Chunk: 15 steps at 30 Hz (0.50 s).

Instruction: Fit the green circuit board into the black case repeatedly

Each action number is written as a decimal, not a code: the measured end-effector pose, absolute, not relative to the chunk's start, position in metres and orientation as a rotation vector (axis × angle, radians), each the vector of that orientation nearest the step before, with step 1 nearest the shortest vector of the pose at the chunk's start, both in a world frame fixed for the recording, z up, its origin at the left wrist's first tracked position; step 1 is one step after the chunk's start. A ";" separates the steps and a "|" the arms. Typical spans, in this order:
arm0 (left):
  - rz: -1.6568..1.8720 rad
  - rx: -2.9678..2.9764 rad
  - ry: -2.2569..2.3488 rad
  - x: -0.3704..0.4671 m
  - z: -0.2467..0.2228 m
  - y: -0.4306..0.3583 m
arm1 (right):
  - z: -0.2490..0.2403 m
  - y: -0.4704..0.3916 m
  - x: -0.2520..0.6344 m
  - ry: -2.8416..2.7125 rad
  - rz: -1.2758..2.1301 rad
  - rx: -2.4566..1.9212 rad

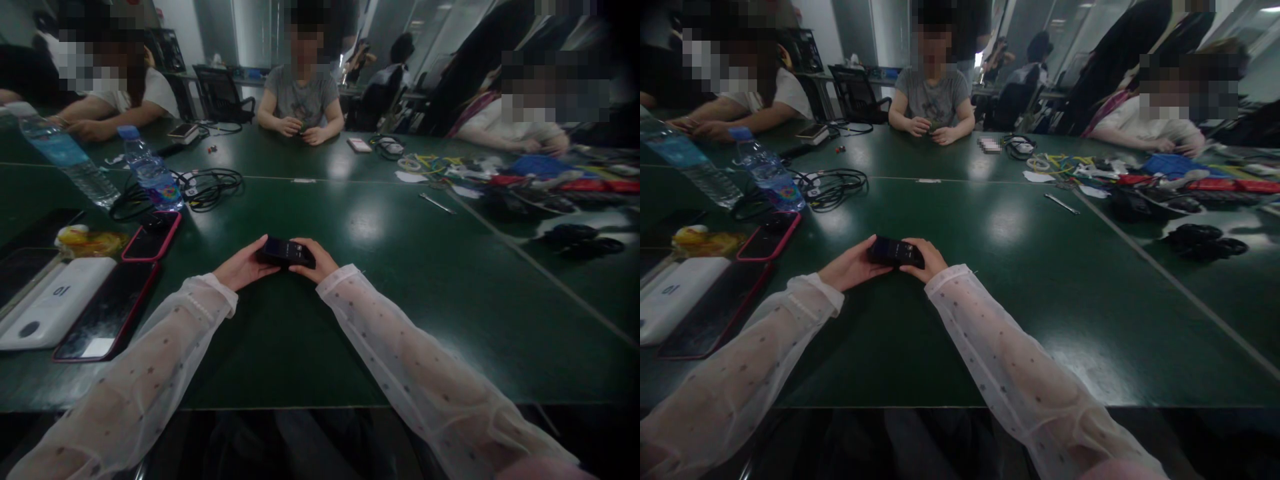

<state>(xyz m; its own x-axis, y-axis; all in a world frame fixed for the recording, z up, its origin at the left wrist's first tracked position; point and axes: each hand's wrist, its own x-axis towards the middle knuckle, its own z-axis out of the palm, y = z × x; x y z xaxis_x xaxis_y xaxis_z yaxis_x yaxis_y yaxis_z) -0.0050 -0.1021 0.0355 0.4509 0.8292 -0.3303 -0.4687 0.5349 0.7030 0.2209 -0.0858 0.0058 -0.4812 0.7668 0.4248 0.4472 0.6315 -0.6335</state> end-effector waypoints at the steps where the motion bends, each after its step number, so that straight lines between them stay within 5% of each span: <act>1: 0.858 0.563 0.725 -0.005 0.035 -0.101 | 0.006 -0.086 0.221 -2.124 0.613 -0.943; 15: 0.821 0.523 0.731 -0.004 0.037 -0.101 | 0.014 -0.085 0.227 -1.863 0.952 -0.947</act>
